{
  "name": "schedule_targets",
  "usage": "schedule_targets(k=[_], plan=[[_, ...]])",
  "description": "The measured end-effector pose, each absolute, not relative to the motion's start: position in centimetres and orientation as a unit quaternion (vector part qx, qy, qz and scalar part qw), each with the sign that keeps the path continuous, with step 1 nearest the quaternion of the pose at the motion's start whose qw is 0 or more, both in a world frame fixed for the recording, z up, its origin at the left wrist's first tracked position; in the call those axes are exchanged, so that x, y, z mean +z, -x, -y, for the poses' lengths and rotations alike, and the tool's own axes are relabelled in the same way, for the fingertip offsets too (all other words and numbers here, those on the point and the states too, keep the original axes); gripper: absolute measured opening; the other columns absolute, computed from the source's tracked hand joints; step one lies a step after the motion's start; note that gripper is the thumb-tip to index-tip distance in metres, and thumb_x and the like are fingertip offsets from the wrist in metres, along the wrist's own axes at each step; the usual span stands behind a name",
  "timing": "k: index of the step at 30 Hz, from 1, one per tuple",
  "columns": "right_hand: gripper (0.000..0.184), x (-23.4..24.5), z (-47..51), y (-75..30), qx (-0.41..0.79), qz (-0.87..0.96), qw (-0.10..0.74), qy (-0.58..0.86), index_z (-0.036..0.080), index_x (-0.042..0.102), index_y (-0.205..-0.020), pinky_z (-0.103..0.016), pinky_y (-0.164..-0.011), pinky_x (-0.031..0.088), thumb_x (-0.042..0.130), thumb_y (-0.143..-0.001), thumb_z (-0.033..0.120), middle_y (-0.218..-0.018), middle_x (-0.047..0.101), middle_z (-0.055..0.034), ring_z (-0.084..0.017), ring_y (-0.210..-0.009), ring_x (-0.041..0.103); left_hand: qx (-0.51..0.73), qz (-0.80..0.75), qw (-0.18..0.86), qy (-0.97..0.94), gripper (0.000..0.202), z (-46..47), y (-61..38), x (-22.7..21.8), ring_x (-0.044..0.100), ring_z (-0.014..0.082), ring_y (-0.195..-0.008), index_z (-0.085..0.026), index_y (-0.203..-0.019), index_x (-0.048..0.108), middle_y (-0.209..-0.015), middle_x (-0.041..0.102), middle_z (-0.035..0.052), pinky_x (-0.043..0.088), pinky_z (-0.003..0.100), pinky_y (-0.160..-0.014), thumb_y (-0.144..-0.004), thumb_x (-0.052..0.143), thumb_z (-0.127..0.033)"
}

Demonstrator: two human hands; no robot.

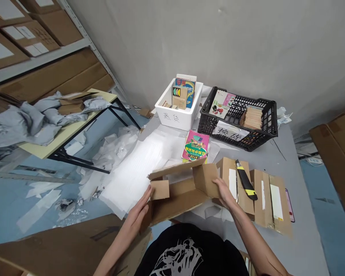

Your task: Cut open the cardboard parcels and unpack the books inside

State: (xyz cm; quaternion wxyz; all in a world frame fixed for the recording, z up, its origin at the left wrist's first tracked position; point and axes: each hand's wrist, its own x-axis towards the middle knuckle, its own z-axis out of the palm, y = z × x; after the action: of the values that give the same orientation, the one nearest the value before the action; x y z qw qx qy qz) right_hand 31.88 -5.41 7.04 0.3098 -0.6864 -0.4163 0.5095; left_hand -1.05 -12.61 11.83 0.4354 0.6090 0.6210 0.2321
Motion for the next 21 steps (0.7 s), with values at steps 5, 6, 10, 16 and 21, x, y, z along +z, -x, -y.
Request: schedule_targets(k=[5, 6, 10, 16, 21], plan=[[0.04, 11.2, 4.8, -32.9, 0.533, 0.338, 0.376, 0.679, 0.021, 0.065, -0.097, -0.033, -0.069, 0.052, 0.059, -0.066, 0.045, -0.099, 0.071, -0.0051, -0.026, -0.088, 0.064, 0.266, -0.642, 0.379, -0.611, 0.058, 12.8, 1.2, 12.5, 0.03, 0.02, -0.14, -0.028, -0.149, 0.022, -0.151, 0.033, 0.0013, 0.032, 0.037, -0.113, -0.092, 0.035, -0.036], [0.042, 11.6, 4.5, -32.3, 0.537, 0.355, 0.383, 0.663, 0.022, 0.065, -0.101, -0.034, -0.073, 0.052, 0.06, -0.067, 0.046, -0.102, 0.071, -0.0056, -0.026, -0.093, 0.064, 0.281, -0.656, 0.37, -0.595, 0.06, 12.2, 1.6, 11.9, 0.032, 0.0207, -0.139, -0.027, -0.149, 0.021, -0.151, 0.034, 0.0035, 0.034, 0.038, -0.112, -0.092, 0.037, -0.037], [0.049, 11.5, 2.5, -27.3, 0.547, 0.446, 0.405, 0.581, 0.022, 0.062, -0.111, -0.039, -0.089, 0.048, 0.06, -0.071, 0.05, -0.111, 0.069, -0.0073, -0.028, -0.107, 0.06, 0.354, -0.729, 0.311, -0.497, 0.085, 9.2, 4.0, 10.7, 0.041, 0.0248, -0.133, -0.023, -0.149, 0.009, -0.147, 0.039, 0.0127, 0.042, 0.041, -0.104, -0.081, 0.056, -0.046], [0.049, 10.3, -0.4, -18.1, 0.556, 0.553, 0.413, 0.463, 0.022, 0.058, -0.118, -0.041, -0.097, 0.044, 0.049, -0.081, 0.052, -0.118, 0.065, -0.0079, -0.026, -0.113, 0.057, 0.276, -0.878, 0.105, -0.377, 0.122, 5.3, 8.1, 13.8, 0.053, 0.0371, -0.119, -0.012, -0.147, -0.003, -0.13, 0.054, 0.0229, 0.047, 0.051, -0.092, -0.063, 0.07, -0.06], [0.046, 9.2, -1.2, -13.3, 0.553, 0.619, 0.373, 0.415, 0.021, 0.061, -0.113, -0.041, -0.097, 0.044, 0.045, -0.083, 0.051, -0.109, 0.069, -0.0072, -0.026, -0.108, 0.059, 0.312, -0.89, 0.052, -0.328, 0.102, 4.3, 12.8, 12.5, 0.059, 0.0327, -0.114, -0.009, -0.147, -0.004, -0.127, 0.056, 0.0214, 0.048, 0.046, -0.092, -0.076, 0.062, -0.039]])
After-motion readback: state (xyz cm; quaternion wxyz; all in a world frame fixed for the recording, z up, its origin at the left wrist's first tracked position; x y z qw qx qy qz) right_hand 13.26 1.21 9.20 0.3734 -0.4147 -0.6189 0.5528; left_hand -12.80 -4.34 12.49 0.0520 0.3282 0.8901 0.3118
